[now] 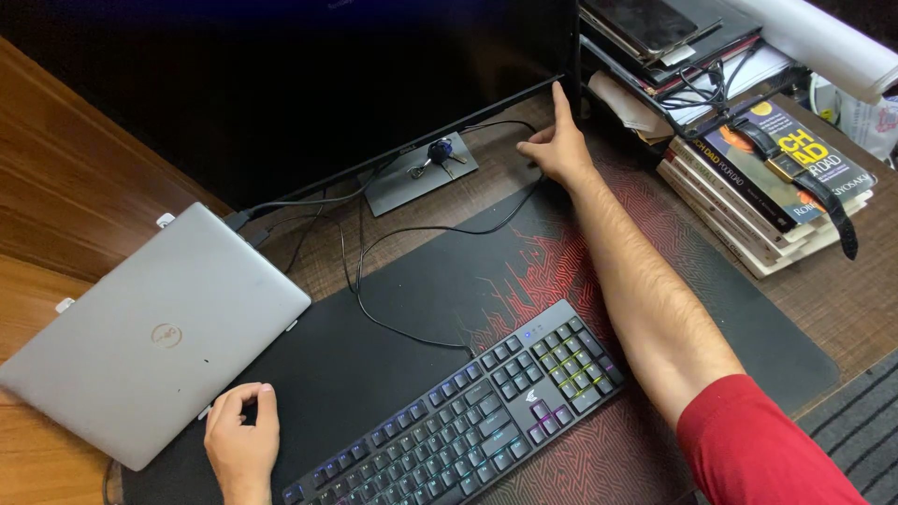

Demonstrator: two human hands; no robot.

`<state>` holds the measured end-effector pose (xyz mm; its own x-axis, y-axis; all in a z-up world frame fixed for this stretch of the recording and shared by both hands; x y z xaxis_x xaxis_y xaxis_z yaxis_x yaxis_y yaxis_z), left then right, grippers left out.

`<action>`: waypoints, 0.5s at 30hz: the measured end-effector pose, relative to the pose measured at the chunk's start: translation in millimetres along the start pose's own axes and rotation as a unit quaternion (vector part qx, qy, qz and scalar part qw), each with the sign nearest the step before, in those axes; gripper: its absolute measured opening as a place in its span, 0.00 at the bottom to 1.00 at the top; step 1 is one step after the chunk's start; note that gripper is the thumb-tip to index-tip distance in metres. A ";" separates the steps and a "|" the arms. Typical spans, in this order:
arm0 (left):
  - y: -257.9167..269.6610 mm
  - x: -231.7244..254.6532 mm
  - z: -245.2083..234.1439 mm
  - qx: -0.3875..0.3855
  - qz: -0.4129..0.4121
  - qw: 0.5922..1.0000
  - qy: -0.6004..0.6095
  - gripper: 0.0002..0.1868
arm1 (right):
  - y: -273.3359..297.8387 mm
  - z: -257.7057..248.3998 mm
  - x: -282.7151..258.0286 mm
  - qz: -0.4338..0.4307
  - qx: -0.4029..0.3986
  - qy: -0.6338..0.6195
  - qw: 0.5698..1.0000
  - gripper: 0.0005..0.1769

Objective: Organize various items on a desk, connect a keyboard to a laptop, and stack books.

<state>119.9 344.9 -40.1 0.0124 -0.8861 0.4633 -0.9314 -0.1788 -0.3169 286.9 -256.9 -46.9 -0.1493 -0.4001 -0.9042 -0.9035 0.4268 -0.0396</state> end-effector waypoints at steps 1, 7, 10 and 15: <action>0.2 -1.2 0.6 0.004 0.003 1.000 0.000 0.08 | -0.7 -0.5 1.1 -0.015 0.000 -0.053 0.998 0.67; -0.2 1.2 -1.0 0.006 0.006 1.000 0.004 0.08 | 2.3 -0.1 2.9 -0.033 0.000 -0.065 0.997 0.67; -1.0 0.6 -0.5 -0.001 0.003 1.000 0.010 0.08 | -2.4 0.8 9.0 -0.048 -0.002 -0.054 0.997 0.68; -0.6 0.0 0.0 0.008 0.016 1.000 0.023 0.08 | 15.8 1.4 -17.3 -0.065 0.016 0.005 0.998 0.51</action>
Point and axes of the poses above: each hand's wrist, its own y-axis away from the middle knuckle, its own z-axis out of the palm, x = y × z, the point moved 4 cm from there along -y, towards the middle knuckle, and after that the axes turned 8 degrees about -y, right-handed, at the moved point
